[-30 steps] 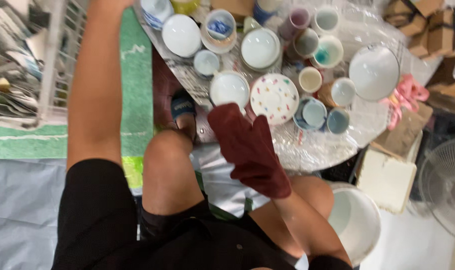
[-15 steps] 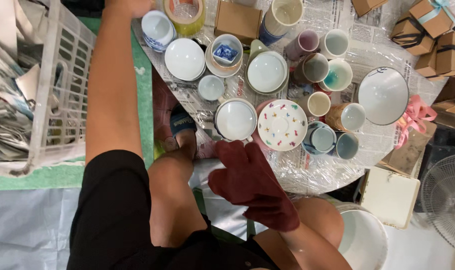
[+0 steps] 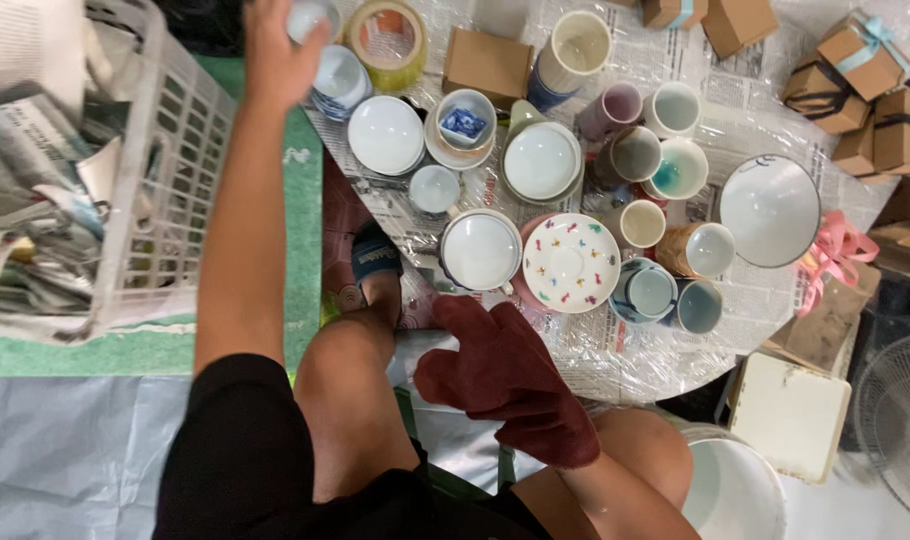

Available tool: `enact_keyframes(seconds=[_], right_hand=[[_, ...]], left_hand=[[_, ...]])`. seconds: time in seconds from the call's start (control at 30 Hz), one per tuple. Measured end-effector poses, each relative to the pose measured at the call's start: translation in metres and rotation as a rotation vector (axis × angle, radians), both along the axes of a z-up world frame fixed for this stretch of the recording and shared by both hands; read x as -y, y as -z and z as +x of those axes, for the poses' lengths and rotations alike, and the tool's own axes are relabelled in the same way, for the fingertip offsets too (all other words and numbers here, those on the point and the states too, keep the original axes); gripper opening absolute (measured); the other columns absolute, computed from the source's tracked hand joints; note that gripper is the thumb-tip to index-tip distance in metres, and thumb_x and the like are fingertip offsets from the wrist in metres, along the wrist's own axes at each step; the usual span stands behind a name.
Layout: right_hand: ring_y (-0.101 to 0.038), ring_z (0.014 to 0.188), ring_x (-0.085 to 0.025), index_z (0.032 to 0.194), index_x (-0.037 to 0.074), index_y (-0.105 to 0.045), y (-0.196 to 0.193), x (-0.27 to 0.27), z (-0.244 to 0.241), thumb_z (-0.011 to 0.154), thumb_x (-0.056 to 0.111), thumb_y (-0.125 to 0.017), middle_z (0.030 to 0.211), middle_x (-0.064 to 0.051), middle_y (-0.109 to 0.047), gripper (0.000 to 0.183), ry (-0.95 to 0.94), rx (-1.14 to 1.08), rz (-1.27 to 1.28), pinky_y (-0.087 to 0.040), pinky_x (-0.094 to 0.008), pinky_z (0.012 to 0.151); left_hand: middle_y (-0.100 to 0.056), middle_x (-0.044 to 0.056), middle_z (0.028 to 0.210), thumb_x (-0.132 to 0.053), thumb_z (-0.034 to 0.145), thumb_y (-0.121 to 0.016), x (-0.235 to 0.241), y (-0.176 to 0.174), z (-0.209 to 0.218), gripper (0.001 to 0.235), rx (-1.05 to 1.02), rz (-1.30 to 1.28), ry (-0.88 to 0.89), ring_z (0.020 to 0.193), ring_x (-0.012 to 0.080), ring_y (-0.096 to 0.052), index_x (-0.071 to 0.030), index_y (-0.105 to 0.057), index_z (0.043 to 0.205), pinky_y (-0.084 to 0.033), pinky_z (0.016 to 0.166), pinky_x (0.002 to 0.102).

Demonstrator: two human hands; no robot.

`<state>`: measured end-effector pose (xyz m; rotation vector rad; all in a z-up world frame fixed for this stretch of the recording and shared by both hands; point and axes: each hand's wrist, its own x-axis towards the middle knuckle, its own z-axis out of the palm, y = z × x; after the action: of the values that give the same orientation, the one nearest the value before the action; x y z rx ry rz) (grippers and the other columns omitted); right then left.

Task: The person sits on a low stool and dries various ceramic dishes with a maroon cloth. They wipe the inside and outside of bowls and cups, then place them on a nearby table covered with newspaper and plastic wrap.

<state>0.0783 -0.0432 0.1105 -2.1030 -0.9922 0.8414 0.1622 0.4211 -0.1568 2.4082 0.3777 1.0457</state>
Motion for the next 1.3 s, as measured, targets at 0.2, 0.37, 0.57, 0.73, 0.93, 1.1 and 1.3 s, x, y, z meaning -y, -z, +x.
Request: enact_keyframes(seconds=[0.2,0.37,0.57,0.73,0.93,1.1,1.3], right_hand=[[-0.056,0.081,-0.043,0.106,0.006,-0.056,-0.009,-0.015,-0.009,0.069,0.018,-0.072,0.091,-0.02,-0.059,0.043,-0.105,0.017,-0.012,-0.042,-0.049,0.072],[-0.057,0.075,-0.043,0.101,0.007,-0.058,-0.02,-0.029,-0.01,0.067,0.019,-0.072,0.084,-0.02,-0.061,0.039,-0.143,0.034,-0.059,-0.042,-0.051,0.067],[-0.058,0.068,-0.044,0.096,0.007,-0.061,-0.018,-0.038,-0.014,0.065,0.019,-0.072,0.077,-0.02,-0.062,0.035,-0.133,0.029,-0.124,-0.043,-0.053,0.062],[-0.058,0.067,-0.042,0.093,0.007,-0.062,-0.016,-0.034,-0.012,0.064,0.018,-0.073,0.069,-0.021,-0.06,0.033,-0.033,0.04,-0.12,-0.044,-0.053,0.06],[-0.055,0.064,-0.039,0.096,0.009,-0.059,-0.023,-0.027,-0.001,0.084,0.031,-0.063,0.072,-0.016,-0.06,0.025,0.079,-0.48,0.038,-0.043,-0.051,0.053],[-0.068,0.063,-0.028,0.095,0.027,-0.068,-0.032,-0.005,0.007,0.085,0.042,-0.07,0.082,-0.007,-0.069,0.018,-0.25,0.474,-0.156,-0.05,-0.044,0.06],[-0.073,0.07,-0.02,0.115,0.02,-0.066,-0.068,0.076,0.017,0.08,0.039,-0.077,0.08,-0.003,-0.078,0.042,0.303,-0.055,-0.034,-0.055,-0.033,0.064]], left_hand=[[-0.045,0.02,0.154,-0.008,0.073,-0.08,0.047,-0.002,-0.045,0.092,-0.201,-0.362,0.228,0.147,0.0393,-0.04,-0.007,-0.038,0.154,-0.032,0.124,0.044],[-0.046,0.024,0.154,-0.022,0.08,-0.088,0.056,-0.001,-0.043,0.104,-0.142,-0.42,0.223,0.144,0.0385,-0.043,-0.003,-0.026,0.161,-0.034,0.12,0.044],[-0.062,0.021,0.14,-0.023,0.076,-0.094,0.048,-0.002,-0.043,0.081,-0.145,-0.218,0.143,0.13,0.0374,-0.054,-0.003,-0.055,0.143,-0.043,0.11,0.045],[-0.062,0.012,0.133,-0.021,0.078,-0.096,0.05,-0.005,-0.03,0.075,0.013,-0.483,0.105,0.126,0.0255,-0.062,-0.004,-0.055,0.139,-0.052,0.106,0.04],[-0.056,0.011,0.139,-0.009,0.089,-0.093,0.071,-0.053,-0.043,0.075,0.267,-0.614,0.256,0.13,0.0211,-0.058,-0.006,-0.041,0.143,-0.052,0.108,0.038],[-0.051,0.015,0.145,-0.001,0.089,-0.092,0.158,-0.135,-0.081,0.078,0.338,-0.425,0.544,0.131,0.0212,-0.054,-0.011,-0.032,0.139,-0.044,0.116,0.036],[-0.055,0.014,0.144,-0.005,0.085,-0.092,0.303,-0.219,-0.112,0.077,0.24,-0.491,0.759,0.13,0.022,-0.057,-0.009,-0.038,0.14,-0.046,0.116,0.035]])
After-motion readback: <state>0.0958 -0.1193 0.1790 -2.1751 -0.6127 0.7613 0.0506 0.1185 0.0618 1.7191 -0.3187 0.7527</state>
